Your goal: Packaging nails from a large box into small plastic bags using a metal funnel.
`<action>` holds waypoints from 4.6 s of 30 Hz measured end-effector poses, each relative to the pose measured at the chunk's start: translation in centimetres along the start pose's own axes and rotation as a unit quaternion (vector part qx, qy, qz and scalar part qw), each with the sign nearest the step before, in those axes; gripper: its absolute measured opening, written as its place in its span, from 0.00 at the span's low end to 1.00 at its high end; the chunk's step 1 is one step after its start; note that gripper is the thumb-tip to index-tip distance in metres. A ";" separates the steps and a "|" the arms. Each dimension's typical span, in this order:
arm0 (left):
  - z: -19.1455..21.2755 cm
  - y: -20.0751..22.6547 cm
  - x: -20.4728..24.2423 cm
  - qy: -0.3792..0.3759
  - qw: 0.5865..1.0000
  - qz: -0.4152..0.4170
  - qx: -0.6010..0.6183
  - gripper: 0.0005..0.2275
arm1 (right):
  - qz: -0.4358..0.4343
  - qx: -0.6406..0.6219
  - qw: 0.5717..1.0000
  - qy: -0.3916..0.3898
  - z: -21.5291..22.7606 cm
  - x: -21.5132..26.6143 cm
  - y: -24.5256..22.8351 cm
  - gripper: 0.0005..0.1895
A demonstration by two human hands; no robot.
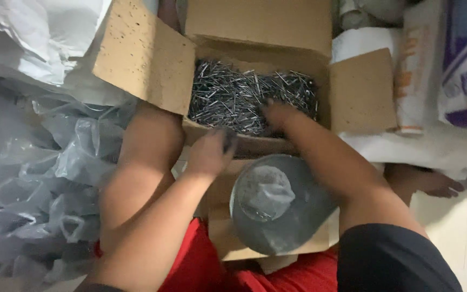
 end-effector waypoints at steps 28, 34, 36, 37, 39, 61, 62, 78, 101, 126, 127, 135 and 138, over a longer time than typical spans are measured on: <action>1.4 2.0 1.2 0.038 0.997 -0.070 0.021 0.23 | 0.062 -0.049 0.992 0.095 3.6 4.9 -6.4 0.32; 2.0 1.8 0.9 0.089 0.994 -0.065 0.023 0.19 | 0.079 -0.026 0.990 0.110 4.9 6.6 -7.6 0.25; 2.4 1.7 1.2 0.057 0.996 -0.042 0.060 0.15 | 0.065 -0.039 0.992 0.105 4.7 6.3 -7.0 0.26; 2.0 1.6 1.0 0.055 0.996 -0.042 0.060 0.15 | 0.064 -0.041 0.992 0.103 5.0 6.5 -7.0 0.26; 1.9 1.6 0.9 0.095 0.993 -0.058 0.049 0.17 | 0.104 -0.046 0.988 0.101 5.5 7.2 -7.7 0.22; 2.1 0.6 0.9 0.078 0.966 -0.008 0.246 0.16 | -0.050 -0.291 0.915 0.275 9.6 11.7 1.5 0.29; 2.3 0.6 1.0 0.090 0.964 -0.001 0.249 0.16 | -0.053 -0.327 0.896 0.296 10.1 12.4 1.7 0.27; 4.3 2.9 0.8 -0.002 0.679 0.017 0.734 0.32 | 0.026 -0.799 0.526 0.292 11.0 13.8 -1.1 0.25; -1.8 3.6 -11.9 -0.066 0.538 0.069 0.837 0.44 | -0.045 -0.451 0.883 0.120 11.3 10.2 -11.6 0.37; -4.8 -0.3 -17.3 0.052 0.592 0.116 0.796 0.13 | -0.071 -0.344 0.925 0.143 12.4 18.3 -10.1 0.24; -4.3 -0.4 -16.5 0.052 0.592 0.115 0.796 0.13 | -0.071 -0.344 0.925 0.143 12.4 18.2 -9.5 0.24; 0.5 2.4 -11.4 0.014 0.630 0.017 0.776 0.14 | -0.086 -0.415 0.859 0.287 14.4 15.9 -6.8 0.25; 0.7 2.3 -9.6 -0.024 0.691 0.076 0.719 0.15 | -0.070 -0.403 0.867 0.285 14.1 14.0 -10.4 0.28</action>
Point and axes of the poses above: each hand's wrist, its own x-axis away from the middle knuckle, its own z-axis out of the back of the hand, y = z × x, the point moved 9 cm from there along -x, towards the middle knuckle, and after that the axes turned 15 degrees about -x, right-handed, at the moved point
